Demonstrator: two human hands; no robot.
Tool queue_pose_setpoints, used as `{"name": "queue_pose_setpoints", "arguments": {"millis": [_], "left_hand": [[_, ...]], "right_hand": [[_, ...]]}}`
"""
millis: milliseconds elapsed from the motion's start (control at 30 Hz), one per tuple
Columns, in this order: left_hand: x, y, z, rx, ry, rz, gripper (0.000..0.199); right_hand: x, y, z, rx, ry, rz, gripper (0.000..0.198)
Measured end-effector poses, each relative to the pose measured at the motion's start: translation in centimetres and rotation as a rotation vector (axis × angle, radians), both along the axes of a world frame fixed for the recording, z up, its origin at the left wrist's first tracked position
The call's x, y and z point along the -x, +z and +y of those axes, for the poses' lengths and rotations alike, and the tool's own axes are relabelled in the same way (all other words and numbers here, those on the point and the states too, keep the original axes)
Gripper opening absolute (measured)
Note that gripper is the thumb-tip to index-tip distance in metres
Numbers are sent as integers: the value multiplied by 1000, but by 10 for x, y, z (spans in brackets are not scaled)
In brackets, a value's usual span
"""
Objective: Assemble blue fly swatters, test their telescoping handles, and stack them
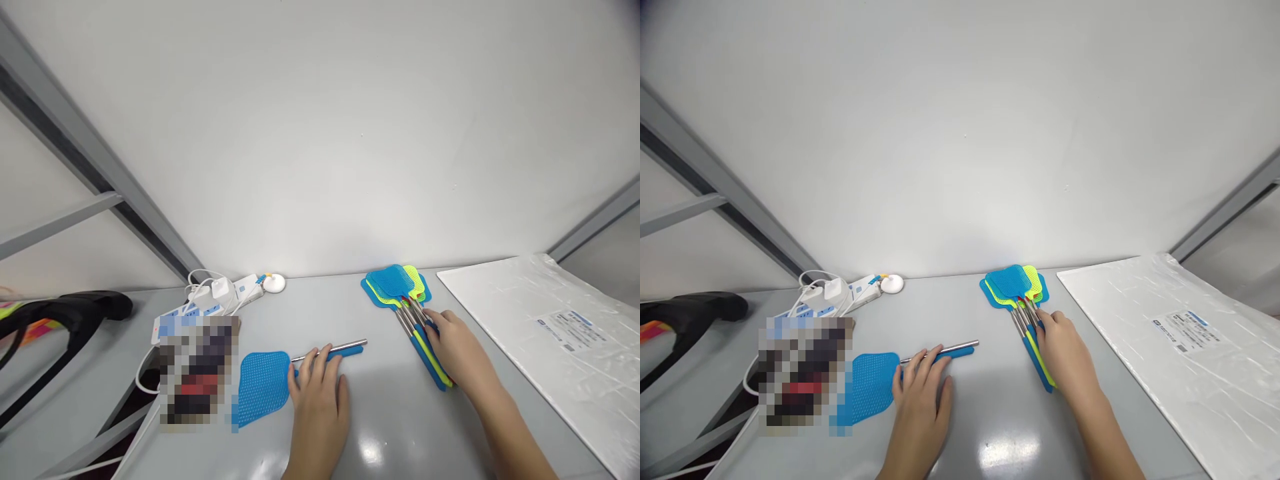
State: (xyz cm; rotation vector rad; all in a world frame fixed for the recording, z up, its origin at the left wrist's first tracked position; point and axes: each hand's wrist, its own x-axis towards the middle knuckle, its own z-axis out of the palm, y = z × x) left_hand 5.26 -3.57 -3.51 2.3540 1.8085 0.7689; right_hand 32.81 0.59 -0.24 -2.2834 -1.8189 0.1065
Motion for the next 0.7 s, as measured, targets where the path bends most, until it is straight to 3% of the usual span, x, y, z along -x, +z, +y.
{"name": "queue_pose_setpoints", "arguments": {"millis": [133, 267, 467, 700], "left_hand": [[-2, 4, -1, -13, 1, -16, 28], [-4, 9, -1, 14, -36, -29, 24], [-3, 11, -5, 99, -183, -57, 24], [-1, 3, -5, 95, -131, -65, 27]], "right_hand": [[6, 2, -6, -132, 17, -27, 38], [39, 2, -8, -244, 214, 1, 33], [91, -6, -7, -127, 613, 32, 26], [85, -19, -25, -60, 564, 172, 12]]}}
